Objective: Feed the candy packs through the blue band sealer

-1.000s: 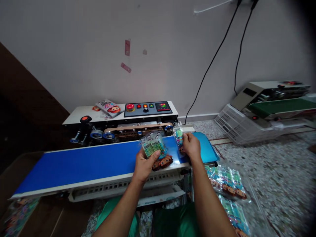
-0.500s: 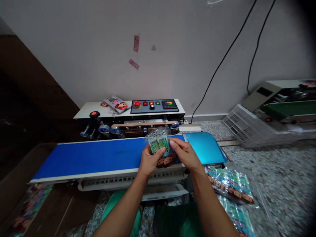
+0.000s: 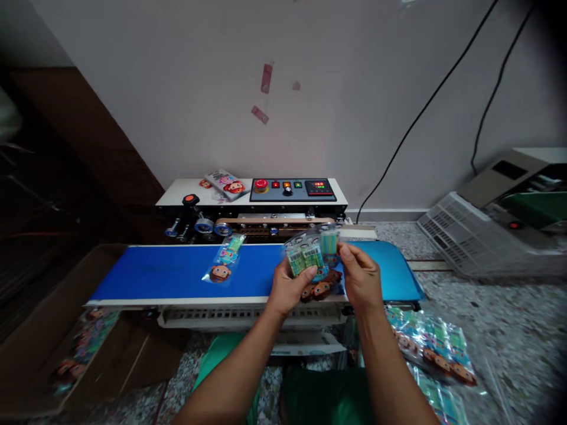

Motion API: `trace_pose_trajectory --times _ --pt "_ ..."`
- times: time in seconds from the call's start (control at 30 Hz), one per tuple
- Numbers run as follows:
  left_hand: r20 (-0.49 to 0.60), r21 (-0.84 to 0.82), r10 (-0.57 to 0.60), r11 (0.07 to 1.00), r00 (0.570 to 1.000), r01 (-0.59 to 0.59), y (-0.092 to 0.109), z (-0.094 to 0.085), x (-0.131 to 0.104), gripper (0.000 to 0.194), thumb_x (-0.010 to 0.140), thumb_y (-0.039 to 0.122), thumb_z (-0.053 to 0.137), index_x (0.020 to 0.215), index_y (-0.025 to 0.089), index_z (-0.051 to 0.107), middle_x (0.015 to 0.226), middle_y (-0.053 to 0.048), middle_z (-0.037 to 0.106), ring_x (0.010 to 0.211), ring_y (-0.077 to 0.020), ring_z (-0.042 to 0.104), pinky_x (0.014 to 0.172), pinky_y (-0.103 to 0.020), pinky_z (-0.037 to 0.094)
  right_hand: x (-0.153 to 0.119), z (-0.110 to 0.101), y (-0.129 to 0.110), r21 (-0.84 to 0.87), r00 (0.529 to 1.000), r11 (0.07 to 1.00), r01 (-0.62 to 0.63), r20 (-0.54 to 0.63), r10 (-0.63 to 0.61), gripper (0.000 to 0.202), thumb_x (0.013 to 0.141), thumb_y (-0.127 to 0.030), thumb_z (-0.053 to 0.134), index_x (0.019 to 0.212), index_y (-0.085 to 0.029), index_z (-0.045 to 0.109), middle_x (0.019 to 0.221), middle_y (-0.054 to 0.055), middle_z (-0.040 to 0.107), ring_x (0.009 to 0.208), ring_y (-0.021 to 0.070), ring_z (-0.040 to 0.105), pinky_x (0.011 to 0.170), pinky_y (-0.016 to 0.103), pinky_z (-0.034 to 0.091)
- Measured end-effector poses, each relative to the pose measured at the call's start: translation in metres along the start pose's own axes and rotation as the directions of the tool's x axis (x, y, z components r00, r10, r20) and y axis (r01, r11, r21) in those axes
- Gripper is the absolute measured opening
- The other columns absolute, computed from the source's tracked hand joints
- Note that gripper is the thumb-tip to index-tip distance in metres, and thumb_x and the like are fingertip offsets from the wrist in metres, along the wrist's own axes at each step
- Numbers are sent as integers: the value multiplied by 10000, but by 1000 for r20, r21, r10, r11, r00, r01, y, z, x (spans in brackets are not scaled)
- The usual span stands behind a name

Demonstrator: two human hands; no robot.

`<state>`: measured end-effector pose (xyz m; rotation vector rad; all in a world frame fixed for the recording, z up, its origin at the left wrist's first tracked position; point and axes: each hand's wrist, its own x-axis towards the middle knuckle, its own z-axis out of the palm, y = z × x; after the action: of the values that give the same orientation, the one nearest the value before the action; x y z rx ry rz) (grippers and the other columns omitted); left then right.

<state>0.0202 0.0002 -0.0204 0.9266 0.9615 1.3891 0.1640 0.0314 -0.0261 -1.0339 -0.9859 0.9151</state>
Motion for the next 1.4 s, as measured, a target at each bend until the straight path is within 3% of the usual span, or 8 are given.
trace_pose_trajectory --times 0.23,0.4,0.53,0.67,0.8,1.13,1.27,1.4 --pt "58 -63 -27 998 998 30 21 -12 -12 395 689 303 728 1039 136 650 1031 -87 704 919 -228 652 854 -355 497 -10 20 -22 -74 996 995 64 60 -59 314 831 -447 555 993 -205 672 971 51 690 876 180 625 770 316 479" --pt "-184 234 -4 971 983 47 92 -107 -71 310 596 298 789 855 147 711 847 -68 734 788 -228 664 771 -334 520 -26 88 -31 -53 953 997 59 301 -41 373 901 -463 407 1122 -235 601 958 61 679 758 167 631 727 339 494" --pt "-520 359 81 924 851 132 144 -201 -147 354 501 296 835 809 168 717 791 -62 735 740 -258 667 698 -350 537 -70 221 -12 -243 579 832 499 808 -111 398 914 -433 386 1179 -217 590 1130 95 634 1032 228 563 897 373 426" --pt "-718 260 99 956 689 134 159 -254 -204 407 476 336 842 820 163 711 811 -59 739 743 -262 678 709 -360 542 -126 354 13 -245 230 543 803 968 97 594 868 -524 439 1382 -231 380 1459 127 332 1275 324 342 1001 501 293" --pt "-775 201 68 969 629 142 154 -275 -232 407 485 356 836 814 149 716 792 -67 740 723 -263 681 720 -366 541 -154 418 32 -196 119 451 871 974 192 361 925 -297 379 1188 -147 575 1265 145 536 1185 285 422 933 412 352" --pt "-822 83 45 996 568 41 169 -318 -259 386 520 323 824 839 143 699 819 -81 739 753 -275 684 728 -390 540 -232 419 14 -10 -13 523 852 999 39 311 907 -217 360 1057 -118 613 1088 153 618 1083 268 490 922 425 341" --pt "-827 48 48 999 560 -15 168 -349 -272 426 530 316 824 883 123 684 859 -97 730 795 -269 678 737 -379 532 -246 379 4 41 24 995 92 999 -44 471 935 -494 289 1219 -206 530 1162 85 614 1051 205 563 902 351 416" --pt "-756 2 1 1000 655 0 155 -347 -271 377 591 269 797 920 127 681 829 -81 720 735 -228 665 707 -337 521 -253 368 -10 -42 -210 933 -358 977 -37 759 659 -600 664 1289 -224 468 1155 55 613 1061 233 575 883 342 461"
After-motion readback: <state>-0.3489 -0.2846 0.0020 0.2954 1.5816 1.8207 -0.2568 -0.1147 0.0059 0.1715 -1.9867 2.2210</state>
